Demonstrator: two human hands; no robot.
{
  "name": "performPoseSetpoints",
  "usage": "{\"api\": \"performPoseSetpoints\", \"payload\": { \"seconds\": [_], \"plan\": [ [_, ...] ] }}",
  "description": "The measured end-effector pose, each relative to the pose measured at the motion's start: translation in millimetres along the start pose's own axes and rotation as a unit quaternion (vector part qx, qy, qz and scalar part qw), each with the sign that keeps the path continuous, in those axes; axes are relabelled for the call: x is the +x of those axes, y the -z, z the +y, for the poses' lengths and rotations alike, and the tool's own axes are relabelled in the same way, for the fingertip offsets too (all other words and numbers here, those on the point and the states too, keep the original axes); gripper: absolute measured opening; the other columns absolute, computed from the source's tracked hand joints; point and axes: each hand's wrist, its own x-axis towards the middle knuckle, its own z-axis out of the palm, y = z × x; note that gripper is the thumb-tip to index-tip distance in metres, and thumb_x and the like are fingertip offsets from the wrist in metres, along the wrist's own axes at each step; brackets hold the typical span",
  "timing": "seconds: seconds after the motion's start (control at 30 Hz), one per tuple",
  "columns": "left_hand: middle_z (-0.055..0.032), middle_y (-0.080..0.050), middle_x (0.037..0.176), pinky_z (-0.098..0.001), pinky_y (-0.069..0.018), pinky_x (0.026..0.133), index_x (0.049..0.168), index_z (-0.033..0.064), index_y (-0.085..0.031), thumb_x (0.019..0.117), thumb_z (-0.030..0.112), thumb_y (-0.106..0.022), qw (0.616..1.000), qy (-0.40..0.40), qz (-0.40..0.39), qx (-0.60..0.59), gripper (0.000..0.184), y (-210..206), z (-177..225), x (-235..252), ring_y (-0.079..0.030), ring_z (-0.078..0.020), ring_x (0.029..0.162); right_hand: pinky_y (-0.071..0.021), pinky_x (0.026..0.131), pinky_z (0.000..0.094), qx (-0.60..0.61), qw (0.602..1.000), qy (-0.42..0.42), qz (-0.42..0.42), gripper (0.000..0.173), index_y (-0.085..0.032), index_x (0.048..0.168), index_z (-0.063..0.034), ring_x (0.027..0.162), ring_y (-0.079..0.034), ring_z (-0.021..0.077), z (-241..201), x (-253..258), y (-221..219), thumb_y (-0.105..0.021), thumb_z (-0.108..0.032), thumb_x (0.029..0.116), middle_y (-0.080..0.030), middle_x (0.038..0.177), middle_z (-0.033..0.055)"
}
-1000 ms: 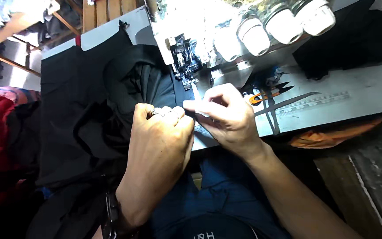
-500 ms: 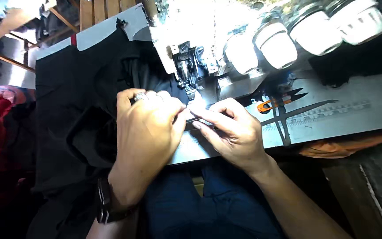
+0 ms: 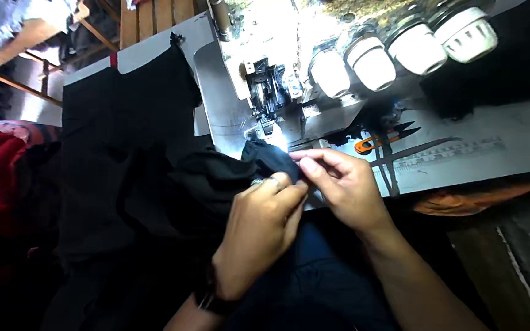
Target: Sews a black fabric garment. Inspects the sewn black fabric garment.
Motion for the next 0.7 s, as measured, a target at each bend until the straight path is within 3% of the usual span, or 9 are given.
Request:
{"api": "performPoseSetpoints", "payload": {
  "seconds": [0.07,0.17,0.27,0.37,0.4,0.47,0.57,0.63,0.7],
  "plan": [
    [-0.0003,-0.068,0.088,-0.0298,-0.0562,0.070,0.102,0.0141,-0.079,0.0994,0.018,-0.061,1.000,0.001,-0.007,-0.002,0.019,-13.2,-1.5,1.7,-0.066,-0.0107,0.082,-0.0589,0.063,0.0193,0.023,0.999,-0.031,0.004,0.017,-0.075,0.107,-0.0108,0.071,-0.069,0.0043,-3.4,6.0,-2.3,-0.068,-0.023,0.0983,-0.074,0.084,-0.0045],
    [0.0021,-0.070,0.101,-0.0349,-0.0568,0.077,0.122,0.0218,-0.076,0.1024,0.033,-0.058,0.996,-0.004,-0.082,0.029,0.029,17.1,15.9,-4.4,-0.067,-0.0123,0.092,-0.0549,0.057,0.0189,0.025,0.999,-0.041,0.014,0.007,-0.073,0.098,-0.0099,0.063,-0.065,0.0046,-7.7,6.8,-2.4,-0.073,-0.017,0.0946,-0.070,0.075,-0.0027],
    [0.0072,-0.074,0.108,-0.0322,-0.0572,0.082,0.112,0.0249,-0.079,0.0978,0.039,-0.067,0.998,0.006,0.045,0.050,0.023,65.0,34.7,-15.7,-0.068,-0.0069,0.101,-0.0535,0.055,0.0190,0.006,0.999,-0.035,0.011,0.010,-0.073,0.098,-0.0115,0.061,-0.063,0.0040,-11.1,-2.0,1.2,-0.075,-0.020,0.0941,-0.070,0.074,-0.0035],
    [-0.0090,-0.067,0.127,-0.0509,-0.0447,0.102,0.122,0.0136,-0.074,0.0931,0.040,-0.074,0.984,0.018,0.136,0.109,0.039,82.6,7.8,-6.0,-0.058,-0.0272,0.123,-0.0521,0.054,0.0203,-0.004,1.000,-0.014,0.011,0.014,-0.074,0.101,-0.0125,0.060,-0.061,0.0044,-14.5,-7.9,2.9,-0.075,-0.025,0.0950,-0.069,0.076,-0.0037],
    [-0.0094,-0.069,0.123,-0.0503,-0.0476,0.101,0.119,0.0104,-0.074,0.0947,0.038,-0.072,0.985,0.027,0.131,0.111,0.037,79.9,-8.1,-4.3,-0.062,-0.0259,0.118,-0.0510,0.054,0.0208,-0.008,1.000,-0.007,0.012,0.014,-0.074,0.100,-0.0121,0.059,-0.060,0.0045,-15.9,-11.3,2.4,-0.075,-0.025,0.0949,-0.068,0.075,-0.0038],
    [-0.0006,-0.073,0.094,-0.0322,-0.0556,0.076,0.103,0.0111,-0.073,0.0998,0.032,-0.067,0.987,0.065,0.129,0.065,0.022,76.7,-22.8,-15.4,-0.068,-0.0085,0.085,-0.0510,0.055,0.0216,-0.006,1.000,0.004,-0.006,0.011,-0.074,0.095,-0.0114,0.060,-0.060,0.0048,-21.6,-22.2,5.7,-0.075,-0.022,0.0949,-0.068,0.074,-0.0034],
    [0.0061,-0.068,0.080,-0.0186,-0.0506,0.061,0.097,0.0120,-0.073,0.1019,0.033,-0.064,0.982,0.123,0.139,0.020,0.023,81.3,-15.4,-46.5,-0.061,0.0035,0.068,-0.0570,0.064,0.0199,-0.003,0.998,0.013,-0.065,0.008,-0.078,0.094,-0.0110,0.070,-0.067,0.0024,-27.3,-41.9,17.6,-0.073,-0.017,0.0954,-0.074,0.082,-0.0043],
    [0.0039,-0.070,0.081,-0.0222,-0.0513,0.063,0.096,0.0107,-0.074,0.1009,0.032,-0.065,0.977,0.150,0.151,0.022,0.024,67.5,-19.8,-62.0,-0.062,0.0008,0.069,-0.0555,0.064,0.0221,-0.001,0.995,-0.025,-0.095,0.013,-0.077,0.091,-0.0109,0.070,-0.066,0.0034,-17.3,-51.5,15.3,-0.071,-0.020,0.0978,-0.072,0.080,-0.0036],
    [-0.0051,-0.074,0.090,-0.0392,-0.0579,0.074,0.101,0.0071,-0.075,0.0998,0.029,-0.067,0.976,0.160,0.144,0.027,0.024,38.6,-41.6,-70.7,-0.070,-0.0128,0.080,-0.0571,0.069,0.0286,-0.015,0.992,-0.088,-0.090,0.018,-0.078,0.093,-0.0106,0.075,-0.067,0.0063,2.8,-58.9,7.3,-0.069,-0.025,0.0996,-0.074,0.084,-0.0015]
  ]
}}
